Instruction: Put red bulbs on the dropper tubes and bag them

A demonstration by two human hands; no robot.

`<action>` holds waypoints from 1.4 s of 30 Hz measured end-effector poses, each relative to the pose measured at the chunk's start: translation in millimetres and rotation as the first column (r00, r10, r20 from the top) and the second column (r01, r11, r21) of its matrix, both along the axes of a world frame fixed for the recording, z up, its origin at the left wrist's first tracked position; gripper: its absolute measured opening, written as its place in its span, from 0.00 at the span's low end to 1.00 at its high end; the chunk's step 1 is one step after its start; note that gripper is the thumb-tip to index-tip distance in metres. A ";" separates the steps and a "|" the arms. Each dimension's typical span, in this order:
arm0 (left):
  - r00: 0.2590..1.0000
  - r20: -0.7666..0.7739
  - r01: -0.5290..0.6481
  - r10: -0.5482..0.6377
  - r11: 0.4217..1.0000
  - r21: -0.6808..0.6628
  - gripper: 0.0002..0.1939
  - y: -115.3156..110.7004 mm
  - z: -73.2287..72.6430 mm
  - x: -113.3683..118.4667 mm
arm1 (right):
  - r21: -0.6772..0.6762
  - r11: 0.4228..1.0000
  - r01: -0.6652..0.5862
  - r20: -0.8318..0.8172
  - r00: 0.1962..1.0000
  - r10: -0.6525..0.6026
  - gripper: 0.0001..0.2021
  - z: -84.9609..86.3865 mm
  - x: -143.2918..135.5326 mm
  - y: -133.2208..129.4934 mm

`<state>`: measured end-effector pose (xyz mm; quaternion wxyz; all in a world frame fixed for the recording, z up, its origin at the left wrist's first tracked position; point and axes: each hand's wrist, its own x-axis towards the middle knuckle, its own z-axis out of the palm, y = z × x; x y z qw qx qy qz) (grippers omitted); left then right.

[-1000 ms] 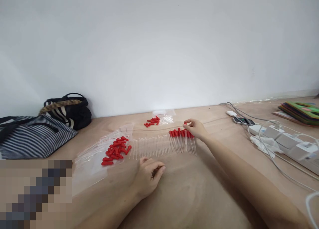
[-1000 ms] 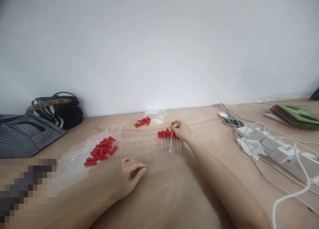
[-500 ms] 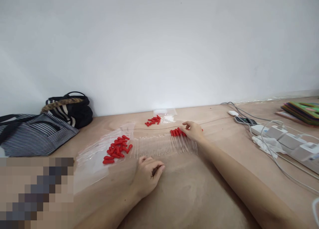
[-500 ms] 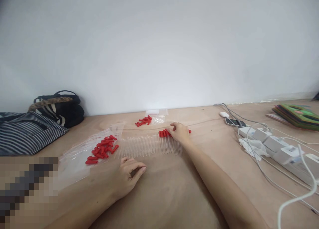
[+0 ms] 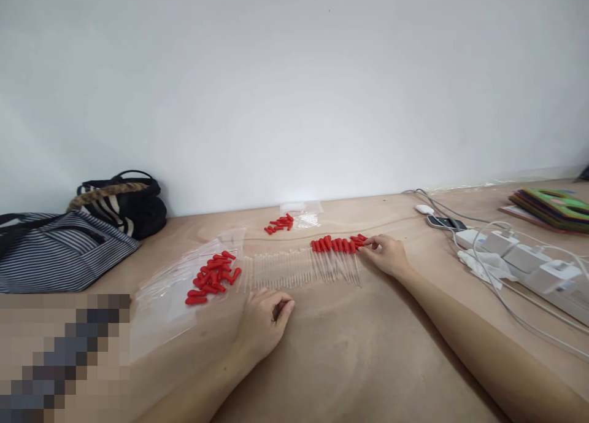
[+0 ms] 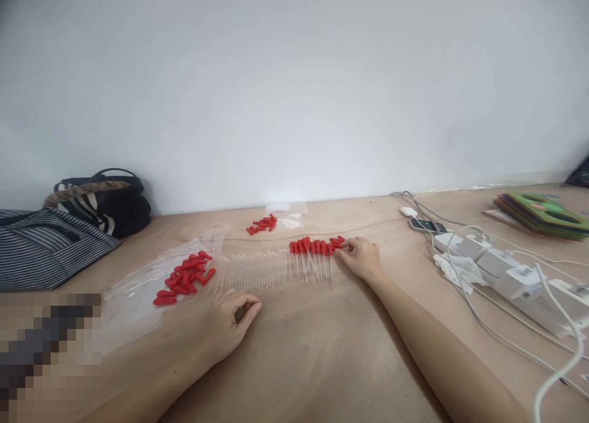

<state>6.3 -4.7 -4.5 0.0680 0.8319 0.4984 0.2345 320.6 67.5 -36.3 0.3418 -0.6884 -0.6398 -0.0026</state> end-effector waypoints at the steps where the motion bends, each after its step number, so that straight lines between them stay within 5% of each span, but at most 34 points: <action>1: 1.000 -0.011 -0.018 0.018 1.000 0.008 0.11 1.1 -1.9 -1.0 | -0.009 1.000 0.004 0.042 0.999 -0.003 0.12 0.1 -1.8 0.5; 6: 0.972 -0.140 -0.172 0.189 0.978 0.122 0.10 11.9 -1.2 -12.7 | -0.025 0.999 0.031 0.138 0.990 -0.028 0.12 -3.3 -7.0 4.5; 11: 0.856 -0.305 -0.333 0.418 0.896 0.293 0.11 33.4 16.0 -39.7 | -0.024 0.999 0.023 0.148 0.989 -0.019 0.09 -5.1 -8.3 5.9; 15: 0.777 -0.341 -0.480 0.529 0.849 0.222 0.12 57.0 27.1 -56.4 | -0.020 1.000 0.012 0.157 0.988 -0.009 0.09 -2.3 -10.4 2.6; 23: 0.754 -0.414 -0.561 0.510 0.828 -0.004 0.17 92.3 32.0 -54.9 | 0.041 0.998 0.037 0.093 0.995 -0.041 0.11 4.2 -6.0 -9.8; 34: 0.722 -0.427 -0.615 0.544 0.787 -0.038 0.17 104.4 36.4 -51.3 | 0.085 0.996 0.036 -0.012 0.999 -0.035 0.12 2.0 -11.5 -11.6; 38: 0.783 -0.376 -0.549 0.496 0.835 -0.043 0.16 91.1 55.4 -44.7 | 0.094 0.995 0.023 -0.051 0.999 -0.019 0.13 2.9 -9.6 -10.4; 42: 0.904 -0.290 -0.340 0.313 0.939 -0.048 0.11 58.2 59.4 -26.4 | 0.154 0.988 -0.027 -0.207 0.976 0.059 0.17 5.8 -14.9 -8.6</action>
